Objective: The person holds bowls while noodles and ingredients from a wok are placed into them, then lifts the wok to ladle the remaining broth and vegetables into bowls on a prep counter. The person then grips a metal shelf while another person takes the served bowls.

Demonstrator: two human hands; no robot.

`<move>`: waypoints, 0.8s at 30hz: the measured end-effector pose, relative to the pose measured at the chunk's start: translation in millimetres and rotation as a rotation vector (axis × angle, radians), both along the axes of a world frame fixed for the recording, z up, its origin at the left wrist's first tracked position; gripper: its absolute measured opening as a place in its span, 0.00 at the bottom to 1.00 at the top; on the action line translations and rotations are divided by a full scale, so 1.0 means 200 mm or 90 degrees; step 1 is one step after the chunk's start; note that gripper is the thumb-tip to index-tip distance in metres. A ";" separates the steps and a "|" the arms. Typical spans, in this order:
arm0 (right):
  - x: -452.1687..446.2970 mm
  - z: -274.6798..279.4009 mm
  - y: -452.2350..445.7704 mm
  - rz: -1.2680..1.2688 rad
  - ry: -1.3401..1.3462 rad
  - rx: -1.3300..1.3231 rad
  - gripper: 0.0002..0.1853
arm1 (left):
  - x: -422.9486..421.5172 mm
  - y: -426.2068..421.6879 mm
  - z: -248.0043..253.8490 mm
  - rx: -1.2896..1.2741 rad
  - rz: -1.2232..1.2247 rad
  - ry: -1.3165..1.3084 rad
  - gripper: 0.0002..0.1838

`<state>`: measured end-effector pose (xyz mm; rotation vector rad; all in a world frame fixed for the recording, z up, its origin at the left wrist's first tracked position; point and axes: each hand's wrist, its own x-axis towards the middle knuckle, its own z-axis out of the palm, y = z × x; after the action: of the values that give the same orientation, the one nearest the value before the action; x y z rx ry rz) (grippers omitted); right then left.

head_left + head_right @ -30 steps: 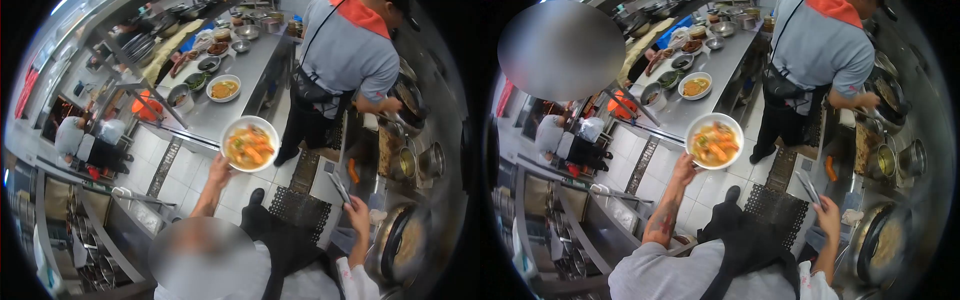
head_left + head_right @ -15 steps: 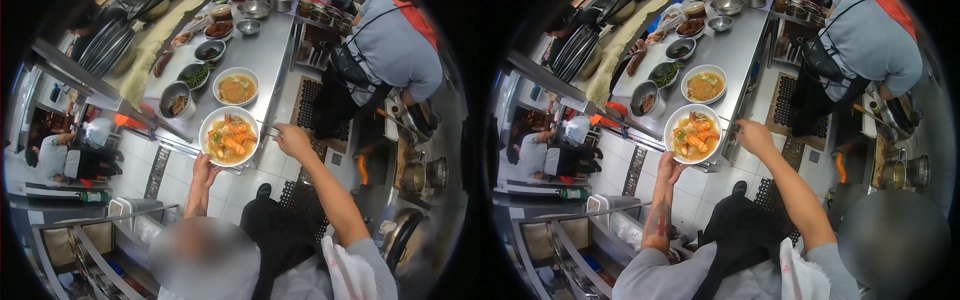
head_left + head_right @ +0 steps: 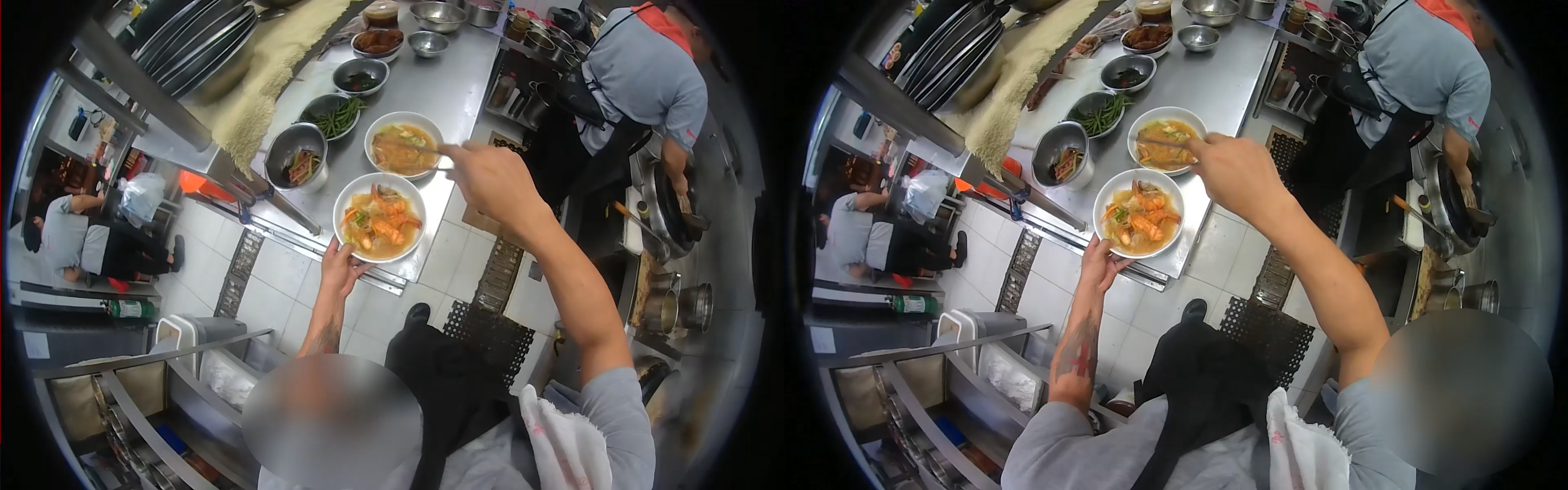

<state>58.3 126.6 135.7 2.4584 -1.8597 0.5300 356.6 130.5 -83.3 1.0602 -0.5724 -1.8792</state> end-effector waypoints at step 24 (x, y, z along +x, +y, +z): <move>0.10 -0.55 -0.07 -0.070 -0.312 0.396 0.18 | 0.11 -0.02 -0.13 0.042 0.043 -0.203 0.38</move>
<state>79.0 112.9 24.9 2.7301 -2.6813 0.6808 378.4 126.5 -108.9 1.4188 -0.6506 -1.6914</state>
